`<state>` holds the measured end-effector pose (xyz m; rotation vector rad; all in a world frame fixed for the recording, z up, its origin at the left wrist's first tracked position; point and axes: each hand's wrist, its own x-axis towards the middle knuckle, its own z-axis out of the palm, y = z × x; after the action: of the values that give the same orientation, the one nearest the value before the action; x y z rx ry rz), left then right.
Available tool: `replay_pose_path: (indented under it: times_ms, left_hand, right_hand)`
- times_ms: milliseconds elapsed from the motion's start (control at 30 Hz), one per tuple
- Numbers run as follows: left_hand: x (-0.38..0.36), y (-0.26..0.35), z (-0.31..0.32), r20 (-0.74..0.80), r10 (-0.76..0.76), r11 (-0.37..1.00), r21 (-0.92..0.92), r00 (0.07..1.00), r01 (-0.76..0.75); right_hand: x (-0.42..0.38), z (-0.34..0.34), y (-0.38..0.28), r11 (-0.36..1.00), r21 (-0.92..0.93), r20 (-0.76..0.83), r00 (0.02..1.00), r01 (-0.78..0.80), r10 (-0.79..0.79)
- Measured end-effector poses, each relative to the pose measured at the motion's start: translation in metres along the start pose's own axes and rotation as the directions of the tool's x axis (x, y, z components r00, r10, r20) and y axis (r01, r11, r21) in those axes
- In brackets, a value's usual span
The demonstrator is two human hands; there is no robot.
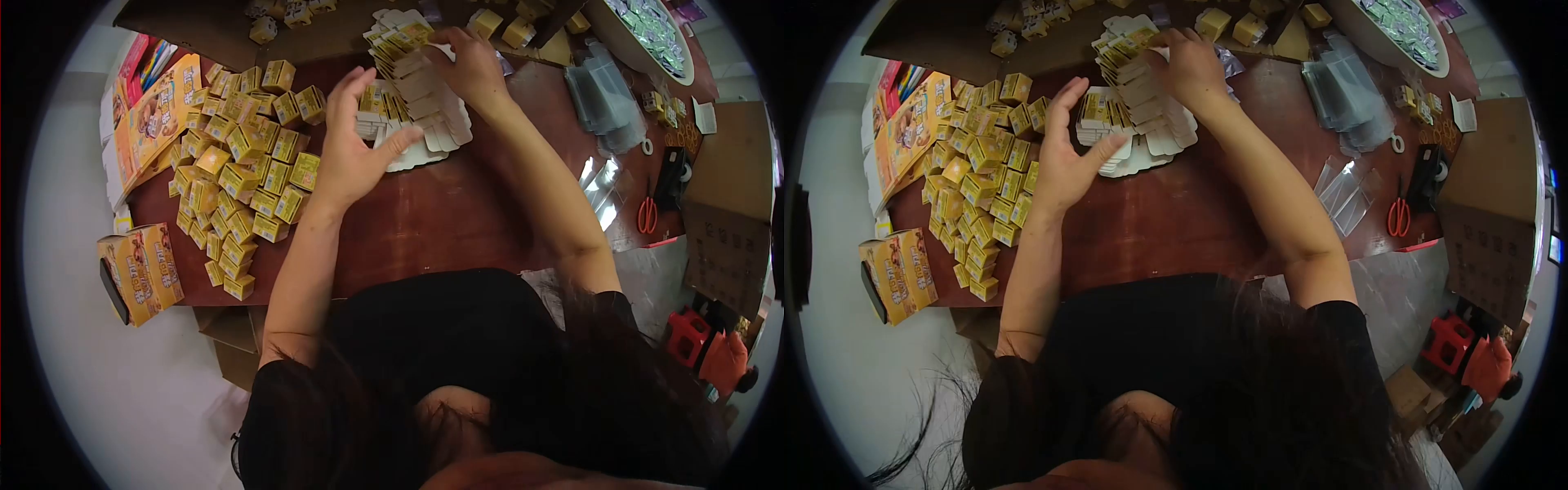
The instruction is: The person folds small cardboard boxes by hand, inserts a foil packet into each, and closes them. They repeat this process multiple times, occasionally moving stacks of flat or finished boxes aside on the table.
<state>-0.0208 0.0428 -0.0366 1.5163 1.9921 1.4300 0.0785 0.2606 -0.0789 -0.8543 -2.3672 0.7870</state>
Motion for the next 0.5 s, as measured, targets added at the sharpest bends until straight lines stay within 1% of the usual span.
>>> replay_pose_path:
  times_ms: [33, 67, 100, 133, 167, 200, 233, 267, 300, 333, 400, 433, 500]
  left_hand:
    - [0.002, -0.012, 0.004, -0.068, -0.004, 1.000, -0.016, 0.998, 0.003]
    - [0.001, -0.018, 0.008, -0.073, -0.013, 1.000, -0.008, 0.997, 0.012]
    - [0.001, -0.021, 0.014, -0.067, -0.083, 0.994, -0.081, 0.994, 0.078]
    - [0.004, -0.014, 0.016, -0.057, -0.149, 0.979, -0.152, 0.987, 0.139]
    - [0.001, -0.003, 0.019, -0.047, -0.167, 0.982, -0.099, 0.985, 0.161]
    - [-0.004, 0.002, 0.018, -0.057, -0.166, 0.983, -0.090, 0.984, 0.161]
    - [-0.008, 0.006, 0.017, -0.033, -0.117, 0.993, -0.010, 0.993, 0.117]
    - [-0.010, 0.008, 0.017, -0.002, -0.074, 0.995, 0.067, 0.997, 0.074]
    - [-0.012, 0.006, 0.015, -0.007, -0.082, 0.994, 0.069, 0.997, 0.082]
    - [-0.014, 0.004, 0.013, -0.023, -0.118, 0.992, 0.047, 0.993, 0.119]
    - [-0.018, 0.001, 0.011, -0.041, -0.187, 0.982, -0.001, 0.982, 0.187]
    - [-0.018, 0.000, 0.012, -0.036, -0.184, 0.983, -0.003, 0.982, 0.184]
    - [-0.016, 0.001, 0.013, -0.040, -0.178, 0.984, -0.018, 0.983, 0.177]
  right_hand:
    - [0.000, 0.004, -0.004, 1.000, 0.003, 0.013, 1.000, -0.002, 0.001]
    - [0.004, 0.011, -0.012, 0.982, -0.189, -0.011, 1.000, -0.016, 0.014]
    - [0.011, 0.018, -0.018, 0.929, -0.370, -0.042, 0.999, -0.030, 0.015]
    - [0.016, 0.022, -0.018, 0.934, -0.358, -0.040, 0.999, -0.019, 0.005]
    - [0.021, 0.023, -0.017, 0.916, -0.399, 0.012, 0.998, -0.053, 0.063]
    - [0.027, 0.023, -0.014, 0.892, -0.445, 0.062, 0.991, -0.083, 0.123]
    - [0.033, 0.023, -0.007, 0.895, -0.441, 0.066, 0.992, -0.071, 0.112]
    - [0.037, 0.022, 0.001, 0.910, -0.415, 0.123, 0.989, -0.020, 0.077]
    - [0.039, 0.022, 0.005, 0.922, -0.386, 0.180, 0.983, 0.027, 0.047]
    - [0.039, 0.025, 0.008, 0.923, -0.384, 0.186, 0.981, 0.029, 0.047]
    - [0.036, 0.026, 0.011, 0.842, -0.540, -0.023, 0.999, 0.010, -0.027]
    - [0.034, 0.024, 0.010, 0.840, -0.543, -0.027, 0.999, 0.004, -0.022]
    - [0.034, 0.018, 0.004, 0.902, -0.431, -0.059, 0.998, -0.033, 0.008]
